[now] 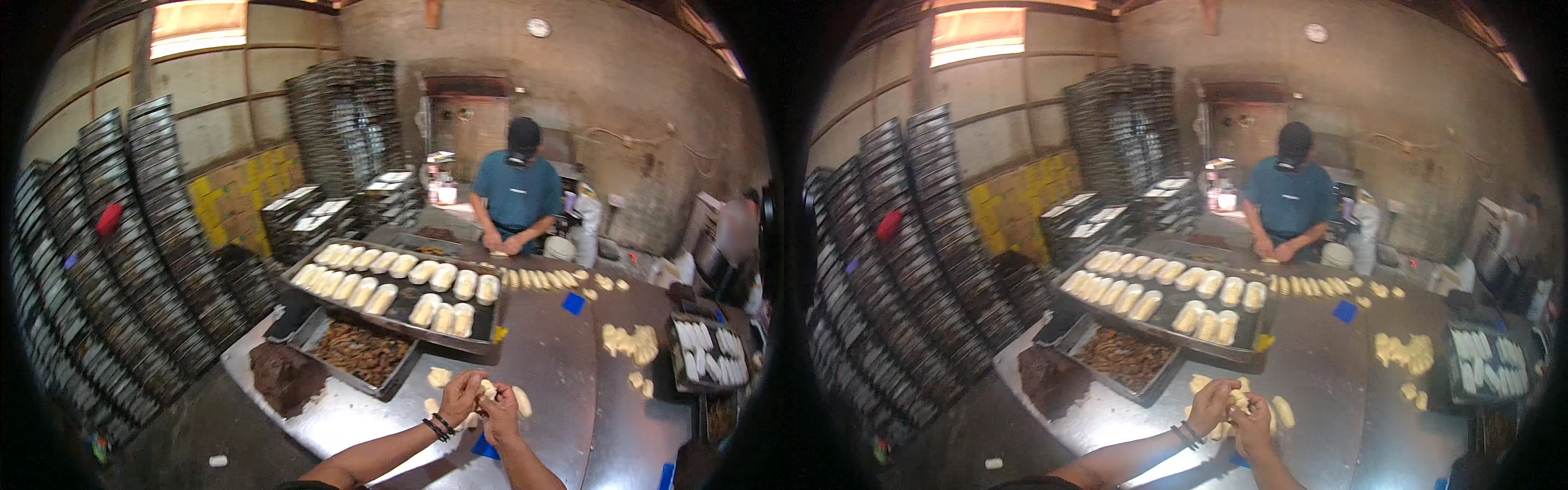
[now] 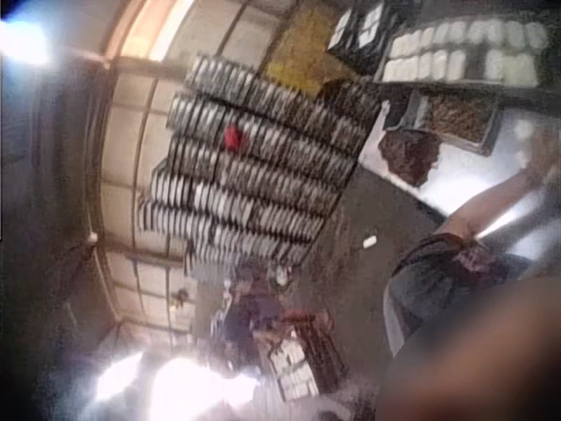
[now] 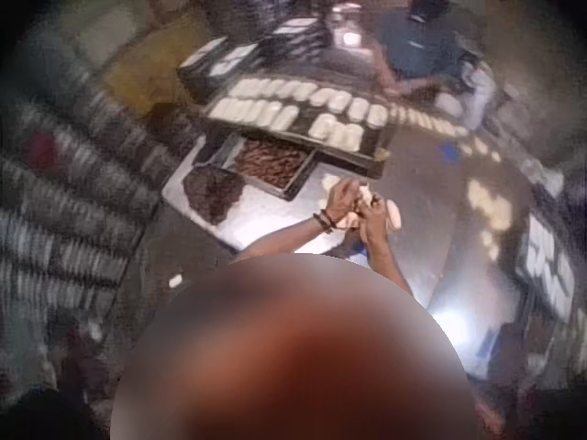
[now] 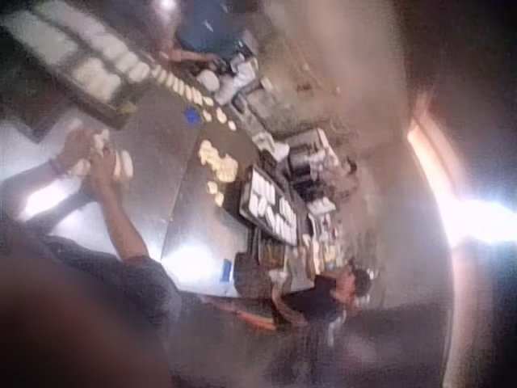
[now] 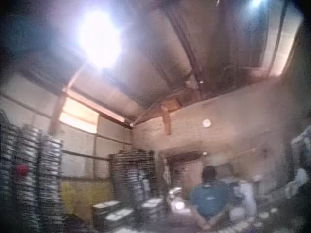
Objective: The person flattens dough pieces, adds a dark filling, rolls them into logs, and places them into paper liners on a tray. They repeat this process continuously while coworkers work nearby.
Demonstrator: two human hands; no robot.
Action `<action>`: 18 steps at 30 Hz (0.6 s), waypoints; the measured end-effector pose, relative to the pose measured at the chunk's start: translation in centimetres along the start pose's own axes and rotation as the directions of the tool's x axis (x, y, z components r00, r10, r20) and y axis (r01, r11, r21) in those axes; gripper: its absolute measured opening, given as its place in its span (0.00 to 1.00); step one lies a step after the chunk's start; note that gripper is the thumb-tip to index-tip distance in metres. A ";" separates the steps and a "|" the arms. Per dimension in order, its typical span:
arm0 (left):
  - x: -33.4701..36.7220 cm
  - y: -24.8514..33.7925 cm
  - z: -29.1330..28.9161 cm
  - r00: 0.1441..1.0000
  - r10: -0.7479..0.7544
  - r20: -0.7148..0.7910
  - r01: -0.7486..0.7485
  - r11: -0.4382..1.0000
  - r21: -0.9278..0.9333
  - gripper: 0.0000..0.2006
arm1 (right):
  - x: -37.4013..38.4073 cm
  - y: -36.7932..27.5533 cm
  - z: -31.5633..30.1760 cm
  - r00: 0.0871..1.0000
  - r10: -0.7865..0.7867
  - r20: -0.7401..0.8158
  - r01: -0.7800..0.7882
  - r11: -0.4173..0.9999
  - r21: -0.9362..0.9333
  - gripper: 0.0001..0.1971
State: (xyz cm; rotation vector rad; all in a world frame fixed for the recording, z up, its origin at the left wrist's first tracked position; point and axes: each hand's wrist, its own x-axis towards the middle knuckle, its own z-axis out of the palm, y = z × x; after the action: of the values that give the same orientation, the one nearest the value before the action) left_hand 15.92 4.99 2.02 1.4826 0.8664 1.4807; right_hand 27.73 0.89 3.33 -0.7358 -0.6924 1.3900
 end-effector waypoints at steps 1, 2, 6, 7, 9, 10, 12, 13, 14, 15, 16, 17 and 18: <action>0.1 1.4 -1.3 0.995 -0.035 -0.098 0.037 0.999 0.018 0.18 | 0.3 0.8 1.5 0.997 0.012 0.080 -0.010 1.000 -0.026 0.20; 0.1 2.6 -2.5 0.980 -0.015 -0.196 0.020 1.000 0.019 0.18 | 0.7 1.3 2.9 0.985 0.017 0.171 -0.010 0.999 -0.041 0.20; -0.5 5.9 -6.5 0.892 0.152 -0.425 -0.160 0.987 0.017 0.22 | 1.3 1.4 8.1 0.897 0.105 0.429 0.032 0.954 -0.300 0.16; -0.9 6.6 -7.2 0.850 0.248 -0.465 -0.234 0.968 0.089 0.23 | 1.1 1.5 9.3 0.888 0.130 0.442 0.054 0.923 -0.381 0.15; -2.0 8.2 -8.3 0.797 0.137 -0.588 -0.199 0.979 -0.041 0.26 | 0.2 1.8 11.7 0.838 0.087 0.539 0.180 0.888 -0.424 0.14; -2.3 9.1 -9.3 0.756 0.088 -0.649 -0.181 0.980 -0.078 0.27 | -0.6 2.3 12.9 0.826 0.042 0.563 0.231 0.885 -0.405 0.14; -3.1 10.9 -11.6 0.691 0.038 -0.722 -0.150 0.984 -0.092 0.29 | -2.3 3.8 15.5 0.797 -0.100 0.595 0.389 0.839 -0.380 0.13; -3.6 11.7 -12.6 0.684 0.074 -0.726 -0.156 0.987 -0.046 0.29 | -3.5 4.5 16.6 0.797 -0.138 0.588 0.385 0.866 -0.319 0.11; -4.0 12.4 -13.6 0.687 0.084 -0.722 -0.195 0.978 -0.072 0.29 | -4.2 5.5 18.0 0.833 -0.192 0.518 0.447 0.785 -0.428 0.09; -4.5 13.0 -14.5 0.692 0.092 -0.716 -0.231 0.968 -0.100 0.29 | -5.1 6.3 19.2 0.848 -0.244 0.471 0.487 0.710 -0.509 0.08; -5.2 13.5 -15.4 0.661 0.129 -0.740 -0.201 0.980 -0.009 0.28 | -5.9 7.3 20.6 0.744 -0.431 0.512 0.660 0.596 -0.457 0.07; -5.5 14.1 -16.5 0.634 0.126 -0.763 -0.238 0.970 -0.038 0.27 | -6.5 8.1 21.8 0.616 -0.574 0.539 0.781 0.359 -0.511 0.07; -6.5 14.6 -17.5 0.658 0.186 -0.730 -0.241 0.970 0.030 0.26 | -7.2 8.9 23.0 0.580 -0.640 0.504 0.805 0.357 -0.473 0.07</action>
State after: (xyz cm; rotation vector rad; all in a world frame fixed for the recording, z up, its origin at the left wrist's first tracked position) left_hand -3.20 -5.15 11.69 0.9243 1.0990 2.3352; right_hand 3.58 -4.81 10.07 -0.6546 -1.5546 0.3182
